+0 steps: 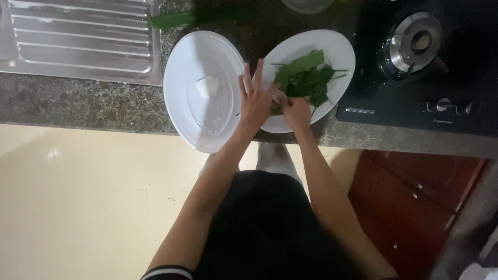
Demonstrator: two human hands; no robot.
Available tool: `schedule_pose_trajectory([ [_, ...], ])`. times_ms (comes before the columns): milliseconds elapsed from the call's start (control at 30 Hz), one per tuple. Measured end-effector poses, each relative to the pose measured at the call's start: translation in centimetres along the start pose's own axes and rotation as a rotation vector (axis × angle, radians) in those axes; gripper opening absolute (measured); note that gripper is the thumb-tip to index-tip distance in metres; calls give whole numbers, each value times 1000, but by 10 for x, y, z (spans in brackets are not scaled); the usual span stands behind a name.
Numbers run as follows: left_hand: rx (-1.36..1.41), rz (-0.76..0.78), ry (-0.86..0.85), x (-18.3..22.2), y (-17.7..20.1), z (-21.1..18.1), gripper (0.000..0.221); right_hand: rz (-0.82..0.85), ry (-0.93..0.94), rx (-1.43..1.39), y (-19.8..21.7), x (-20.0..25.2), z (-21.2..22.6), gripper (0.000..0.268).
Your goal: Assembling and wrapping small dumplings or snacks using green leaves and a white filling.
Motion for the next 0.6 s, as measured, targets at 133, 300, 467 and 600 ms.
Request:
schedule_pose_trajectory([
  [133,-6,126,12,-1,5,1,31,18,-28,48,-9,-7,-10,34],
  [300,22,65,23,-1,-2,2,27,27,-122,-12,-13,-12,-16,31],
  [467,26,102,30,1,-5,3,29,-39,-69,5,-7,-6,-2,33],
  [600,15,-18,9,0,-12,5,22,-59,-31,-7,-24,-20,-39,30],
])
Point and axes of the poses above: each hand's wrist, its own x-axis away from the middle knuckle, its own y-axis out of the back of the hand, z = x × y, the point moved 2 cm from there along -x, towards the middle knuckle, and after that the axes turned 5 degrees about y, right-handed, at the moved point
